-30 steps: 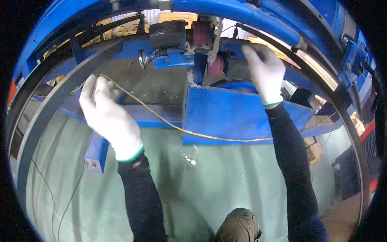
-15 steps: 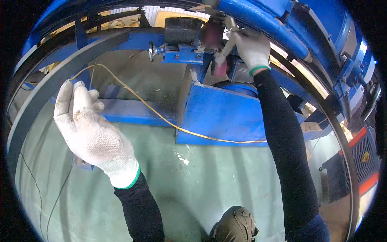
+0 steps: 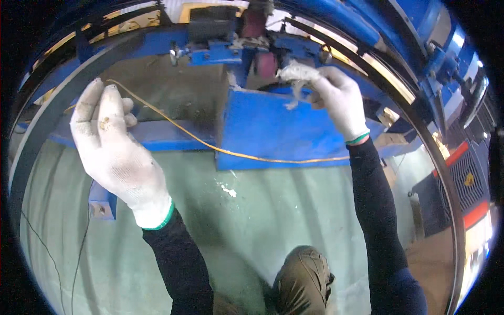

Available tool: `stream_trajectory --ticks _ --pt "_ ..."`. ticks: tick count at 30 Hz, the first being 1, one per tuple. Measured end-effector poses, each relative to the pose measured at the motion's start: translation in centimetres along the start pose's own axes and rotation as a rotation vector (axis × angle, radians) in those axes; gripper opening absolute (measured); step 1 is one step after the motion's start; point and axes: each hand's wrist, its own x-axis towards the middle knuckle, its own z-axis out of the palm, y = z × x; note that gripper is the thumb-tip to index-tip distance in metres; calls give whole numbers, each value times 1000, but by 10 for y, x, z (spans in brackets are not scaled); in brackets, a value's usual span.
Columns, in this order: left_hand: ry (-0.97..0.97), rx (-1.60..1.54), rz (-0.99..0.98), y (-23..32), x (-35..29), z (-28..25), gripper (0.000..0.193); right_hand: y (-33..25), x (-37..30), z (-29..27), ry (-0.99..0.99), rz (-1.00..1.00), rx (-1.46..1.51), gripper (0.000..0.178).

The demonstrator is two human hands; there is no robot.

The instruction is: The person picks up a large sheet of white foam from a pile on the floor and places it onto a blue industrial cutting machine. They adjust the sheet's position, then use a tape measure to measure a cylindrical object nearby. Finally, they operate the machine's cutting mechanism to slice the foam sheet.

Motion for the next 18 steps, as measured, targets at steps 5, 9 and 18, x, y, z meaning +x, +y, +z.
stream_trajectory --ticks 5,9,18 --pt "-256 144 139 -9 -6 9 29 41 -43 -23 -123 121 271 26" --pt "-927 148 -103 -13 -37 38 41 55 -69 -31 -134 197 389 28" --pt "-1088 -416 -842 -59 -150 92 27 53 -96 -23 -159 141 241 28"
